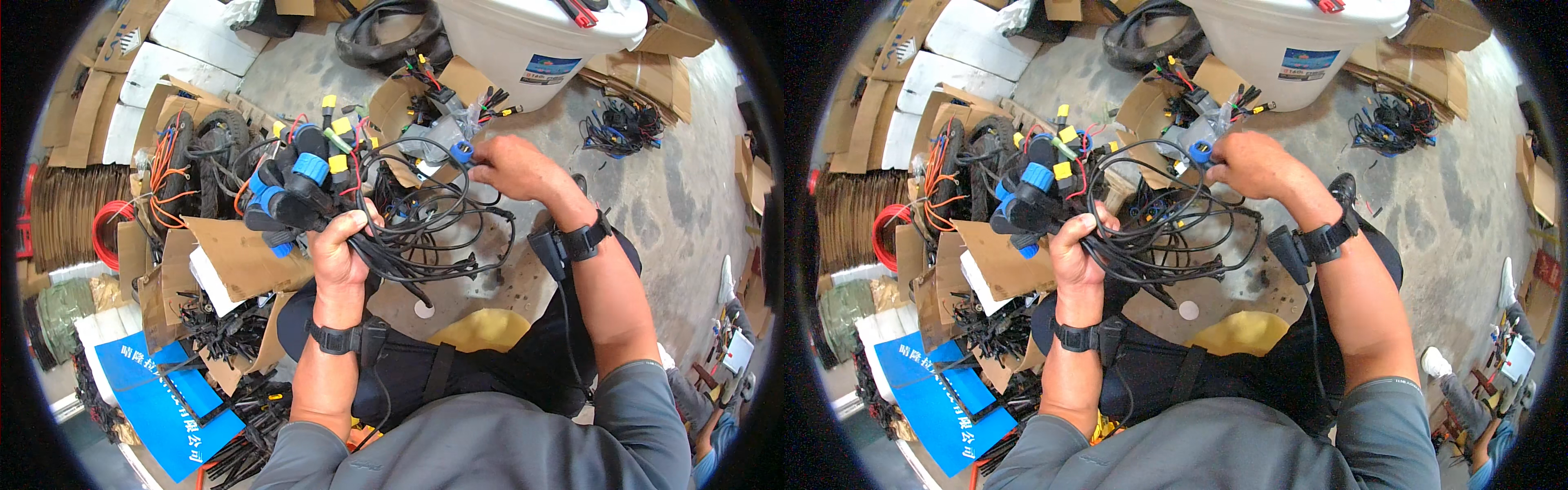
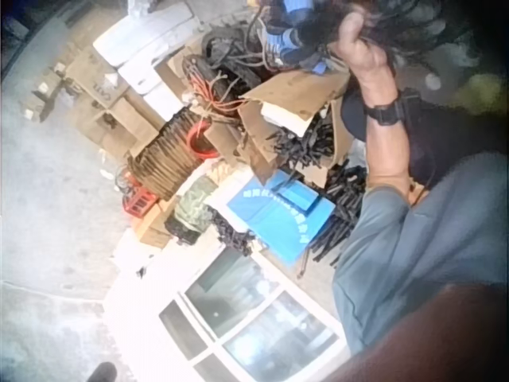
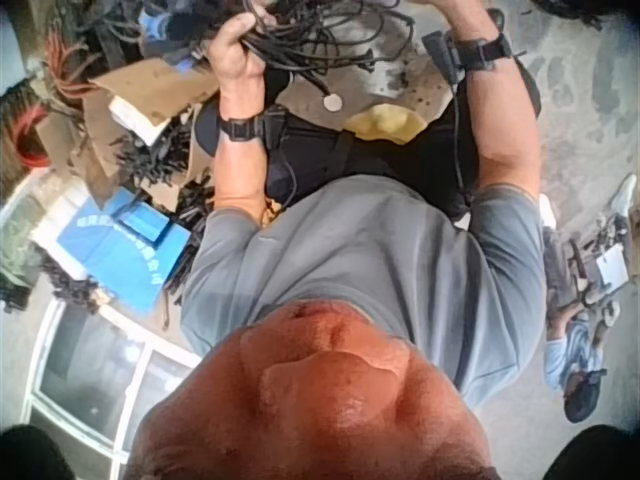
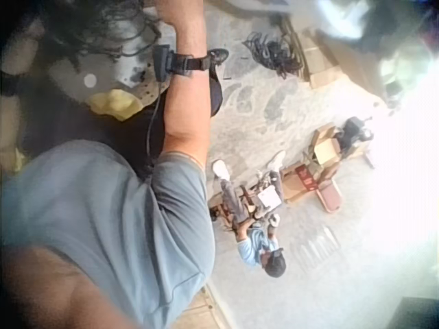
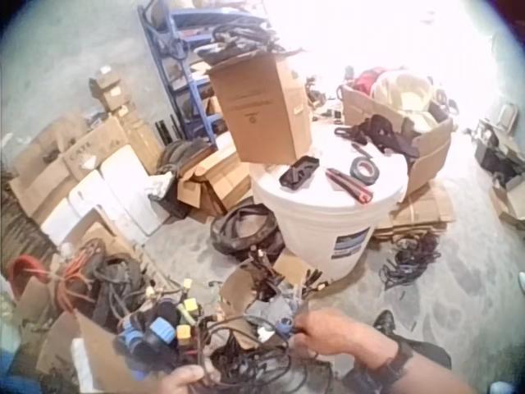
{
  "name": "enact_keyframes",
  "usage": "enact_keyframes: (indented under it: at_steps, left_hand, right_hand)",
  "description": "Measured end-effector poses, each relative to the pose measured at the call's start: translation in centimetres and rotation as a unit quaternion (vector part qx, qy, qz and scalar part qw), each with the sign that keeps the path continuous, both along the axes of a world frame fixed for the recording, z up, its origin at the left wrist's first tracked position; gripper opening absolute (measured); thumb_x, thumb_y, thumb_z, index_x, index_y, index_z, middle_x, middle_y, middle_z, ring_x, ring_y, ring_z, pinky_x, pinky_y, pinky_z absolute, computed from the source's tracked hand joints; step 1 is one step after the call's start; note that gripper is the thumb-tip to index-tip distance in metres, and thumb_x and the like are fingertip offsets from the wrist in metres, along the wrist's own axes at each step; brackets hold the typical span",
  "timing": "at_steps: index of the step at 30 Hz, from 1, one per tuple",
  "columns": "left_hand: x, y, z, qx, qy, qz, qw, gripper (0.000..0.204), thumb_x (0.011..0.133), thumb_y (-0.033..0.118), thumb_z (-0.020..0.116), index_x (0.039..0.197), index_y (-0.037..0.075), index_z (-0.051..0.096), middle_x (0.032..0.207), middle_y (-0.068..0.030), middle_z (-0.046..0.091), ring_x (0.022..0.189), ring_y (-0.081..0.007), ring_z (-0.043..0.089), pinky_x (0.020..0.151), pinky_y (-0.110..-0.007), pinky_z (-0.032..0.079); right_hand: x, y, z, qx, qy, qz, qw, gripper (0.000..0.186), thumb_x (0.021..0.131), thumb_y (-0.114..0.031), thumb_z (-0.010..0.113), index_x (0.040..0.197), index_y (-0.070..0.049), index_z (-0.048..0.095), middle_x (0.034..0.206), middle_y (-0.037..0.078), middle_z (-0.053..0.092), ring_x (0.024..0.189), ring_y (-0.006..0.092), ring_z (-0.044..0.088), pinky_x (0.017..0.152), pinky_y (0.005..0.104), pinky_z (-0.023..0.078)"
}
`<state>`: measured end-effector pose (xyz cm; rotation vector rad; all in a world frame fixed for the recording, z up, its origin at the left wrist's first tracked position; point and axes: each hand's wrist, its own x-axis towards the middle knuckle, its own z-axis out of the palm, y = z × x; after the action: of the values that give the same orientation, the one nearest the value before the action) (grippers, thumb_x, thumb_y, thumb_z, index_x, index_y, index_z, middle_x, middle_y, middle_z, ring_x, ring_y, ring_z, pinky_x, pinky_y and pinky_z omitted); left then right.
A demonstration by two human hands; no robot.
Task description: Inspecting and organizing a complex motorcycle wiring harness with multiple connectors and wires.
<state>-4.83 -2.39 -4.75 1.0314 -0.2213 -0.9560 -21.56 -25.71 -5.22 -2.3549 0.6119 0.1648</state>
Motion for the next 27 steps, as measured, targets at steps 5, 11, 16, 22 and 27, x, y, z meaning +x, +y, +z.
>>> enact_keyframes:
  at_steps: [5, 11, 16, 22, 27]
  left_hand:
    - [0.0, -0.3, 0.0, -0.008, 0.021, 0.015, 1.0, 0.021, 0.075, 0.01, 0.061, 0.085, -0.009, 0.061, 0.076, -0.0113, 0.058, 0.07, -0.022, 0.055, 0.071, -0.034, 0.045]
    - [0.3, -0.1, -0.6, 0.018, 0.018, 0.061, 0.998, 0.015, 0.075, 0.004, 0.06, 0.082, -0.009, 0.064, 0.076, -0.0138, 0.062, 0.067, -0.0228, 0.059, 0.068, -0.034, 0.05]
    - [0.3, -0.2, -0.4, 0.073, -0.031, 0.096, 0.992, 0.015, 0.076, 0.005, 0.06, 0.084, -0.008, 0.065, 0.077, -0.0138, 0.064, 0.066, -0.0233, 0.06, 0.068, -0.034, 0.051]
    - [-0.3, -0.6, -0.8, 0.094, -0.062, 0.045, 0.993, 0.014, 0.075, 0.003, 0.061, 0.082, -0.008, 0.065, 0.074, -0.0126, 0.064, 0.064, -0.0205, 0.06, 0.065, -0.032, 0.05]
    - [-0.9, -1.2, -0.5, 0.112, -0.075, 0.054, 0.989, 0.01, 0.072, -0.005, 0.062, 0.081, -0.008, 0.066, 0.076, -0.0133, 0.066, 0.062, -0.0194, 0.061, 0.059, -0.03, 0.049]
  right_hand:
    - [1.1, 1.8, -1.5, 0.127, -0.069, 0.009, 0.99, 0.023, 0.077, -0.019, 0.07, 0.086, 0.001, 0.063, 0.075, 0.015, 0.065, 0.074, 0.029, 0.064, 0.068, 0.0395, 0.049]
    - [1.5, 2.5, -0.7, 0.43, -0.139, -0.14, 0.881, 0.054, 0.083, -0.008, 0.061, 0.133, -0.004, 0.041, 0.089, 0.007, 0.064, 0.066, 0.0107, 0.061, 0.057, 0.0222, 0.049]
    - [1.7, 2.5, 0.8, 0.488, -0.193, -0.166, 0.835, 0.048, 0.09, -0.021, 0.061, 0.133, -0.01, 0.045, 0.085, 0.003, 0.061, 0.065, 0.01, 0.06, 0.06, 0.0229, 0.051]
    - [2.1, 3.0, -0.4, 0.41, -0.161, -0.116, 0.89, 0.025, 0.085, -0.022, 0.07, 0.104, -0.007, 0.062, 0.081, -0.004, 0.058, 0.067, 0.0069, 0.054, 0.061, 0.0251, 0.049]
    - [1.6, 2.2, -1.7, -0.037, -0.348, -0.071, 0.934, 0.023, 0.085, -0.023, 0.07, 0.1, -0.007, 0.065, 0.078, -0.003, 0.058, 0.072, 0.0089, 0.053, 0.07, 0.0264, 0.047]
